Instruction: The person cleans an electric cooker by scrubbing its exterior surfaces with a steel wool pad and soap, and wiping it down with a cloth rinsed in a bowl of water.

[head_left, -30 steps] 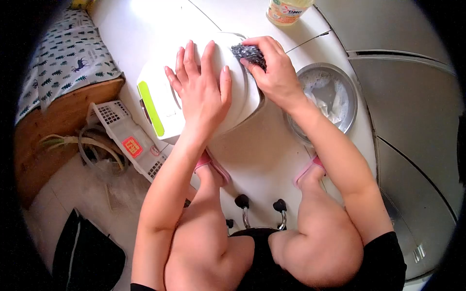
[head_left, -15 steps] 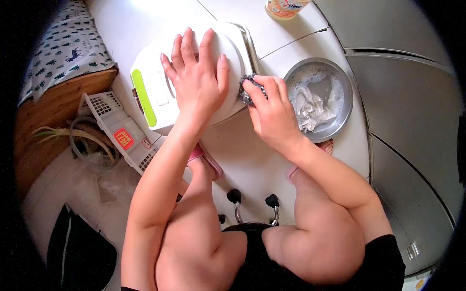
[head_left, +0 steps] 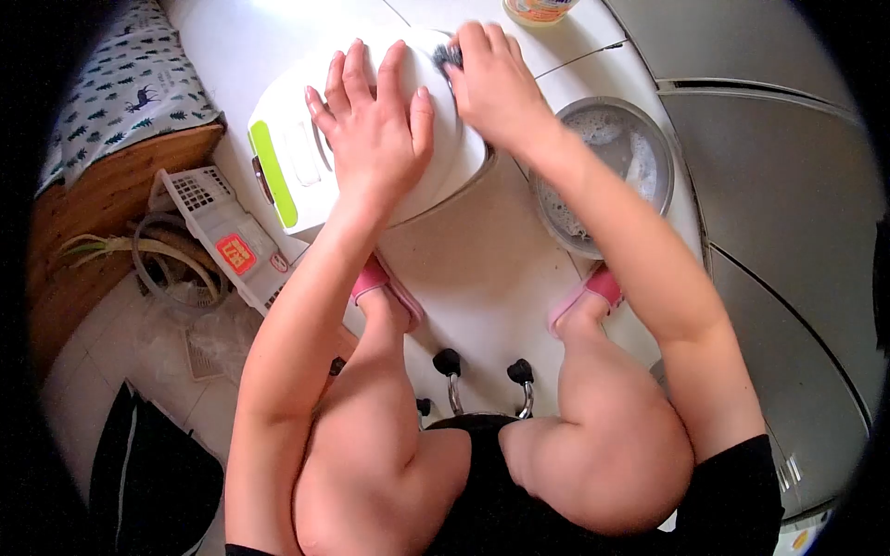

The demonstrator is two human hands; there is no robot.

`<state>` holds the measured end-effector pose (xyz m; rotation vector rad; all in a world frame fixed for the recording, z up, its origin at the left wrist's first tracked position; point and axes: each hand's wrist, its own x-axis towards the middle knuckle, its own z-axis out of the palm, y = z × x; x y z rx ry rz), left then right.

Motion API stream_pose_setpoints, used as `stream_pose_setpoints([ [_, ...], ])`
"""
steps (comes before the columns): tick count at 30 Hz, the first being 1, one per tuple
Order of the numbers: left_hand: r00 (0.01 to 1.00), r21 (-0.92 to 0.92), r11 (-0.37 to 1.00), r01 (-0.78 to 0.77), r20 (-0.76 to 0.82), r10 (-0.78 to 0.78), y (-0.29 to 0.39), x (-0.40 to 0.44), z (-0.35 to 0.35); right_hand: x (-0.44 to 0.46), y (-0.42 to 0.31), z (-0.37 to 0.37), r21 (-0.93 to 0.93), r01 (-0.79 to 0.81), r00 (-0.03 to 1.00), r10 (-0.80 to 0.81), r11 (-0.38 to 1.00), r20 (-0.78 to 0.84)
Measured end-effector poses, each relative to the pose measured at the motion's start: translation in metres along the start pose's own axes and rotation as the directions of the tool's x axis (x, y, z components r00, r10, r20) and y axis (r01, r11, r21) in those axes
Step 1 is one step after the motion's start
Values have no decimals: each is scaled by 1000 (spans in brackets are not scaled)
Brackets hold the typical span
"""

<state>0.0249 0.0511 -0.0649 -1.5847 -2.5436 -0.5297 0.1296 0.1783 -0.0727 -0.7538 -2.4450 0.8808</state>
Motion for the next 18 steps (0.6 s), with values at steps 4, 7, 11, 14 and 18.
stream_pose_setpoints([
  [4,1000,-6,1000,8,12,-8,2,-1,-1,-61,-18,-12,-55,19,998,-16,998,62],
  [7,1000,-1,1000,1,15,-1,2,0,-1,-85,-33,-18,-85,17,995,-8,996,100],
  [11,1000,20,1000,-10,22,10,1,-1,-1,-71,-29,-13,-95,18,998,-12,995,59],
  [14,999,21,1000,-7,36,6,2,-1,-1,-36,-10,-3,-94,63,998,-66,994,-21],
  [18,999,40,999,-28,41,26,0,0,0,31,5,10,-111,181,983,-182,977,-3],
])
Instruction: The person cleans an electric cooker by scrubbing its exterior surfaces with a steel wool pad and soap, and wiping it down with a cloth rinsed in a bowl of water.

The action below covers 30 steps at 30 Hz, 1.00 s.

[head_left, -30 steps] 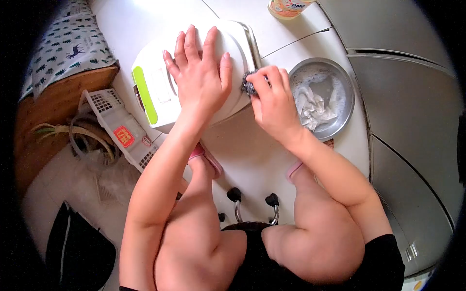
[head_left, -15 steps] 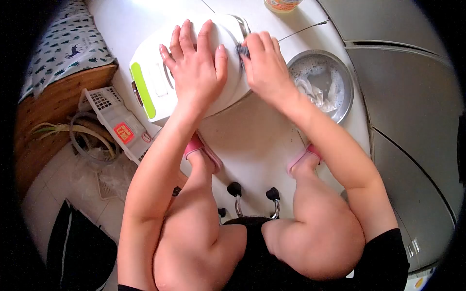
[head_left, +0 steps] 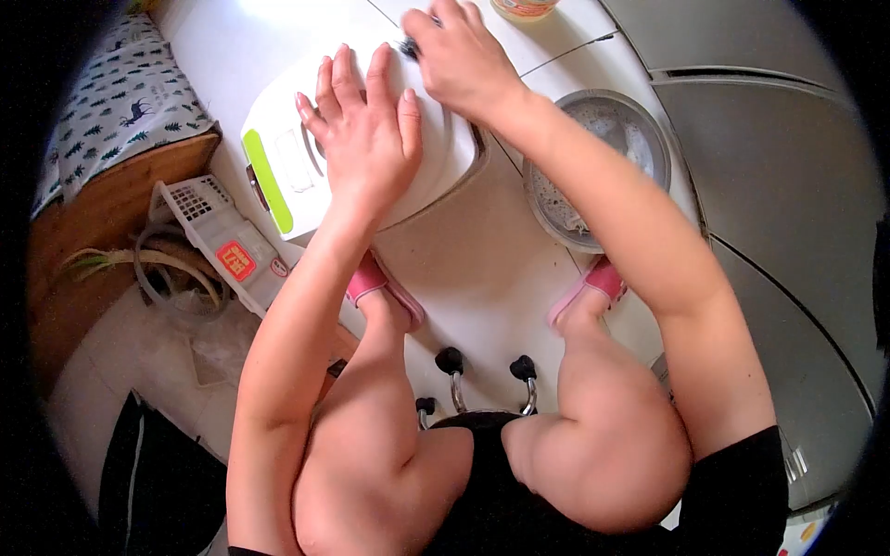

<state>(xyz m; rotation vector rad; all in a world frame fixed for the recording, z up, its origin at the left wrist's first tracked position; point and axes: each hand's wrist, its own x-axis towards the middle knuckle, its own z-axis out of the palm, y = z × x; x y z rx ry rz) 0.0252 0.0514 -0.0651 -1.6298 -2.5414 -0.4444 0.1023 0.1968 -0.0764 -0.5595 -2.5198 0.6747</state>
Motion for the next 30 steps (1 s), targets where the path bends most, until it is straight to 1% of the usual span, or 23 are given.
stream_pose_setpoints([
  [3,1000,-26,1000,12,-14,-12,-1,2,-1,10,12,23,-104,-71,995,77,992,63],
  [6,1000,-35,999,12,-21,-13,-3,2,1,-20,-10,-7,65,-156,987,153,986,38],
  [7,1000,-34,999,19,-16,-20,-3,2,0,-33,-14,-5,119,-171,982,180,978,-65],
  [10,1000,-38,999,27,-5,-27,0,3,-1,-78,-40,-17,69,-235,971,237,970,-15],
  [12,1000,-39,999,18,-4,-18,-1,2,0,-88,-52,-23,61,-252,968,252,966,8],
  [18,1000,-19,1000,10,4,-10,-1,2,1,-80,-45,-20,104,-229,973,228,968,22],
  [22,1000,-8,1000,16,9,-16,-2,3,3,-58,-25,-15,99,-164,986,162,982,23],
  [23,1000,-11,1000,15,11,-15,-2,3,3,-47,-18,-13,98,-190,980,183,977,75],
  [26,1000,-7,1000,5,20,-5,-3,6,3,-5,-2,-10,98,-147,980,132,984,146],
  [29,999,-25,1000,12,32,-11,-7,6,2,10,7,5,80,-176,972,161,981,168],
  [30,999,-37,999,15,30,-14,-7,8,2,6,7,1,115,-207,967,185,972,177],
])
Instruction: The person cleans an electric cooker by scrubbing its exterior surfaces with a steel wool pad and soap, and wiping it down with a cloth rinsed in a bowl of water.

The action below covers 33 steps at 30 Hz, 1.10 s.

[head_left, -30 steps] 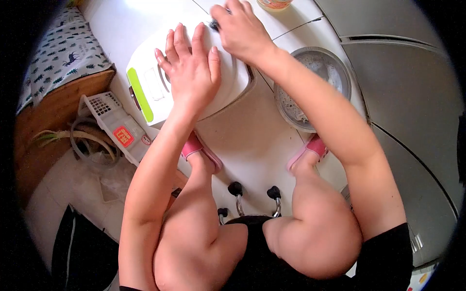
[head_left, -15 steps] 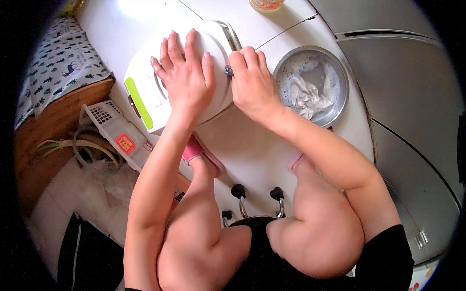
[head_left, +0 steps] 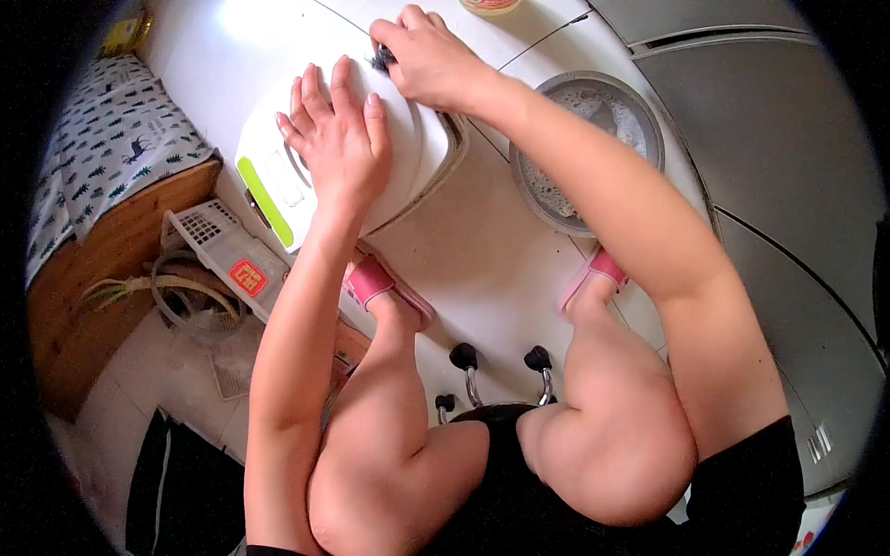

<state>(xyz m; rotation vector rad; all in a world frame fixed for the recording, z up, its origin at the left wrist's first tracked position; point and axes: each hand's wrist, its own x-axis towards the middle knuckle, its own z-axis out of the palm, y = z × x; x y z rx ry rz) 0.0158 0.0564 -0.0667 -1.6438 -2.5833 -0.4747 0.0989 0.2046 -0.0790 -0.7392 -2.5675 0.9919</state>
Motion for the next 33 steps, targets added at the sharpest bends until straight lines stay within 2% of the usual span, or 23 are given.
stream_pose_setpoints([
  [3,1000,12,1000,10,2,-10,1,1,1,-38,-7,-10,117,-54,998,58,992,-23],
  [6,1000,1,1000,19,-9,-19,2,1,1,-85,-23,-9,133,-92,995,96,987,-26],
  [9,1000,18,1000,13,2,-13,3,0,1,-98,-33,0,144,-99,980,121,985,-157],
  [12,1000,21,1000,-2,0,2,3,0,0,-79,-27,3,112,-137,973,155,984,-171],
  [15,1000,23,1000,8,11,-8,4,-1,0,-39,-12,-3,143,-100,989,114,985,-91],
  [18,1000,18,1000,12,25,-12,3,1,-1,15,-6,3,21,-54,998,55,998,-35],
  [21,1000,-10,1000,9,17,-9,2,1,-1,25,-9,6,0,-102,994,102,995,-35],
  [25,999,-7,1000,27,23,-26,4,0,-4,-34,-14,3,179,-156,971,184,971,-155],
  [28,1000,-11,1000,26,13,-26,5,0,-2,-84,-27,4,160,-137,970,166,978,-180],
  [31,1000,-14,1000,14,-6,-14,3,0,0,-114,-43,-2,58,-74,986,82,996,-144],
  [33,1000,-11,1000,2,-10,-2,0,-1,-2,-122,-43,-4,112,-39,983,58,993,-174],
])
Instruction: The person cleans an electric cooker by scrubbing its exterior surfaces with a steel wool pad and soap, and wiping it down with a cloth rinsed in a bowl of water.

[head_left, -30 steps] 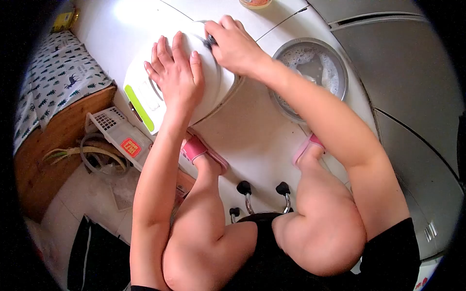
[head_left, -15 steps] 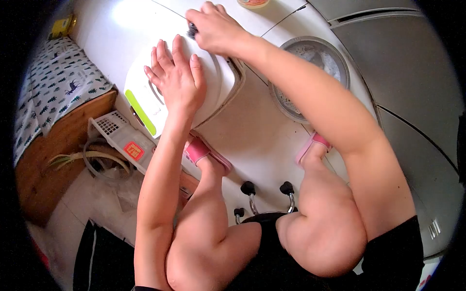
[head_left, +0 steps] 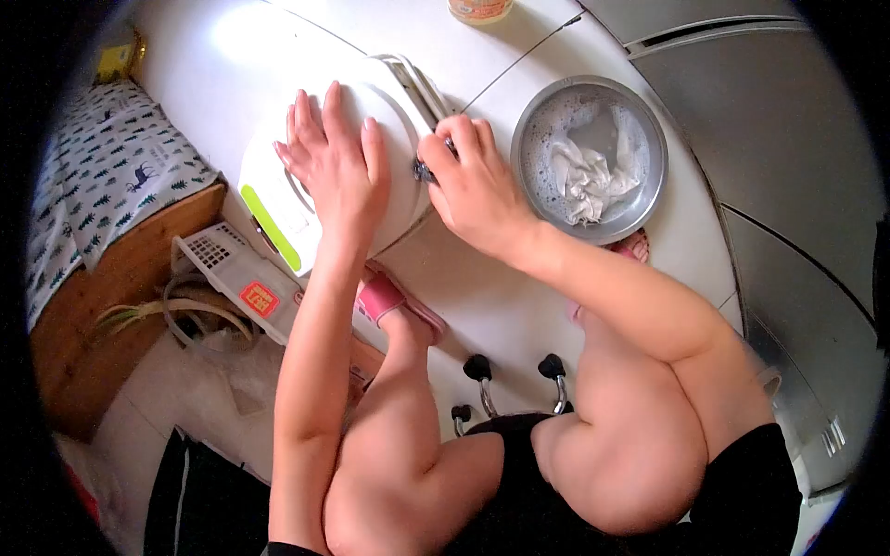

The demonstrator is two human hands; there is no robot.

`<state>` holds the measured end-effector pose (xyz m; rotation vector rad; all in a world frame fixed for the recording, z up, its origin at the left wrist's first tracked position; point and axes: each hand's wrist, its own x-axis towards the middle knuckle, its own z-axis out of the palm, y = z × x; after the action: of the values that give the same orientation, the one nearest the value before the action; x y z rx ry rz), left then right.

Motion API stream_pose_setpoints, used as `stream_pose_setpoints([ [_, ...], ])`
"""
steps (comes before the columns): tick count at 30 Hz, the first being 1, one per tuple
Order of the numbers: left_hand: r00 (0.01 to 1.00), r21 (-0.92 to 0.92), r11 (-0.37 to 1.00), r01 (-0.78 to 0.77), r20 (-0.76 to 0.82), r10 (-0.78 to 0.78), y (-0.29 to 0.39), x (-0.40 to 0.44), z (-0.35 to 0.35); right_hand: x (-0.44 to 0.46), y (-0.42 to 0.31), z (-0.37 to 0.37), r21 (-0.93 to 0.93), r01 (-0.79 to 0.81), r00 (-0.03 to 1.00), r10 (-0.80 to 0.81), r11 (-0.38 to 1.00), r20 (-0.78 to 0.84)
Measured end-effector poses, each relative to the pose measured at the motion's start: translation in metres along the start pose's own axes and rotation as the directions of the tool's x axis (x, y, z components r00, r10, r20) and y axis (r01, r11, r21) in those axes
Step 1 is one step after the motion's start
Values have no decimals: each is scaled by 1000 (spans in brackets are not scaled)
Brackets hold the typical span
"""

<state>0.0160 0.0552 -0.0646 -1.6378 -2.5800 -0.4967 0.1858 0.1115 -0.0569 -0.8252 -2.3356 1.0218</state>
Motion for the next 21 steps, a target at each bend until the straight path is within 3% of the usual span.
stream_pose_setpoints([
  [2,998,-88,994,-59,-8,58,5,-5,-15,-9,9,-5,97,-26,998,31,995,-51],
  [4,994,-126,988,-94,50,101,12,-19,-34,-19,25,-9,465,-287,949,315,838,18],
  [6,972,-112,977,-179,132,193,15,-35,-48,-24,39,-20,728,-469,840,507,500,192],
  [7,959,-94,972,-214,167,228,16,-43,-54,-20,39,-33,817,-535,761,544,217,354],
  [9,947,-10,976,-216,241,212,12,-56,-61,-19,43,-42,879,-478,729,555,-9,401],
  [12,936,42,974,-224,288,203,0,-63,-58,-23,62,-37,883,-453,809,471,118,352],
  [15,929,33,972,-234,302,214,-13,-68,-55,-21,59,-41,700,-504,847,447,506,287],
  [19,934,10,953,-302,206,293,-21,-72,-42,-13,49,-46,744,-416,888,409,522,210],
  [21,939,13,954,-299,184,292,-19,-72,-38,-6,47,-46,649,-375,915,377,662,145],
])
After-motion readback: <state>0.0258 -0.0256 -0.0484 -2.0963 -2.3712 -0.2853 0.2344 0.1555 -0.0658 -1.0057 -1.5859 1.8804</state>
